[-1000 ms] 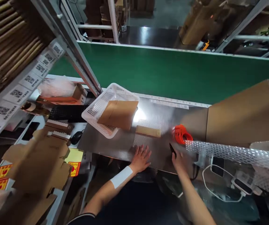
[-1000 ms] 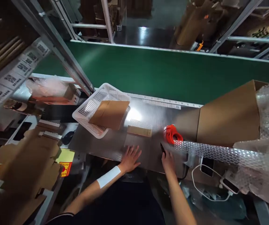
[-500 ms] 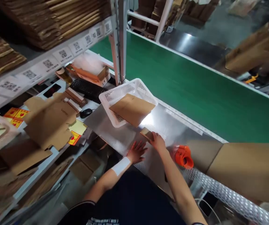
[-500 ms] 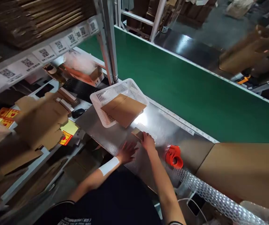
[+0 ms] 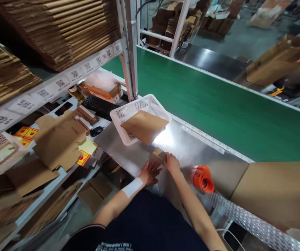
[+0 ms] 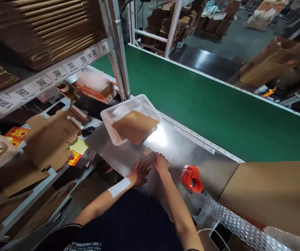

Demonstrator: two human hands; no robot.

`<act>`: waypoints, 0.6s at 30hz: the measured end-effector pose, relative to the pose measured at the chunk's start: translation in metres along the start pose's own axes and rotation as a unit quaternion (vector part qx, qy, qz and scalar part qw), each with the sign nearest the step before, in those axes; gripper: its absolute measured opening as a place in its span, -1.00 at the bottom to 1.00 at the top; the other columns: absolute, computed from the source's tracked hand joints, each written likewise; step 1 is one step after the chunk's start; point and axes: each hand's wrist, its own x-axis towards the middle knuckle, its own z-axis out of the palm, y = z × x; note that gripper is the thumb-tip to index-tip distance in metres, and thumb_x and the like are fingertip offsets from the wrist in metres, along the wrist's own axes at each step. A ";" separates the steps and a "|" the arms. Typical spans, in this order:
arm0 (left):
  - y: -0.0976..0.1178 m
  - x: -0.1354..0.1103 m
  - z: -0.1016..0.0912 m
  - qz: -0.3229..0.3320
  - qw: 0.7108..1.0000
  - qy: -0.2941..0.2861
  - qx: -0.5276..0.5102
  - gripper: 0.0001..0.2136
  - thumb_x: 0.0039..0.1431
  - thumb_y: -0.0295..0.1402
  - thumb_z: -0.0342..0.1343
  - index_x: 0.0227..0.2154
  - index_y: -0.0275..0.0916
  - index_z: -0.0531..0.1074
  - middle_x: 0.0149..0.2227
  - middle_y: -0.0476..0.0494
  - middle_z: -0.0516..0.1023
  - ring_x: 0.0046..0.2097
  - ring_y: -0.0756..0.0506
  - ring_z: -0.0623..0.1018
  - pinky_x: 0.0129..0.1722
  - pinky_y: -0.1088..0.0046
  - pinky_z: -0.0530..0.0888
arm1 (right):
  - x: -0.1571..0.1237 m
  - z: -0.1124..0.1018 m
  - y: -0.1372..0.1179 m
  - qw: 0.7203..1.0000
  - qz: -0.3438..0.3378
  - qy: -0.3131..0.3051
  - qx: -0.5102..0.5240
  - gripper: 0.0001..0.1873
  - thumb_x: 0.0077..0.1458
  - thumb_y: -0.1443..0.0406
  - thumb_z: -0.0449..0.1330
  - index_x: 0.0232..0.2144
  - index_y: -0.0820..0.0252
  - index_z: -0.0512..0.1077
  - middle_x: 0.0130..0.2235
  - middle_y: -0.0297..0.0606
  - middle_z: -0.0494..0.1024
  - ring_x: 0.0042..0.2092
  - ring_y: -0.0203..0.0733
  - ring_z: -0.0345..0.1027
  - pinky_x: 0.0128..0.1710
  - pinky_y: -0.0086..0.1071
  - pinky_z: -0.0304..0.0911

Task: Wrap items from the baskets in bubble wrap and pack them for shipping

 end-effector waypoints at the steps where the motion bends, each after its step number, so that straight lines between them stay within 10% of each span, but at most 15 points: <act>1: 0.000 0.000 0.000 0.001 1.000 0.000 0.004 -0.29 0.36 0.03 0.09 0.48 0.03 0.08 0.54 -0.15 0.01 0.54 -0.43 0.00 0.44 -0.35 0.04 | -0.001 0.000 0.001 1.000 -0.002 0.000 0.002 -0.49 0.30 0.28 0.21 0.26 0.14 0.30 0.12 -0.04 0.53 0.11 0.03 0.47 -0.05 -0.26 0.33; 12: -0.005 0.000 -0.004 0.007 1.000 -0.026 0.011 -0.36 0.38 -0.02 0.10 0.45 0.04 0.17 0.53 -0.17 0.06 0.53 -0.47 0.00 0.42 -0.42 0.03 | -0.001 0.007 0.005 0.998 -0.018 0.004 0.060 -0.44 0.29 0.33 0.21 0.31 0.12 0.28 0.16 0.02 0.50 0.16 0.09 0.41 0.04 -0.18 0.32; 18: 0.015 0.006 -0.040 -0.022 0.996 -0.078 0.044 -0.55 0.29 -0.27 0.19 0.24 -0.07 0.51 0.38 -0.29 0.38 0.48 -0.47 0.18 0.43 -0.29 0.12 | 0.003 0.013 0.015 0.992 -0.031 0.009 0.118 -0.34 0.19 0.30 0.35 0.31 0.07 0.32 0.21 -0.01 0.50 0.19 0.11 0.39 0.13 -0.15 0.29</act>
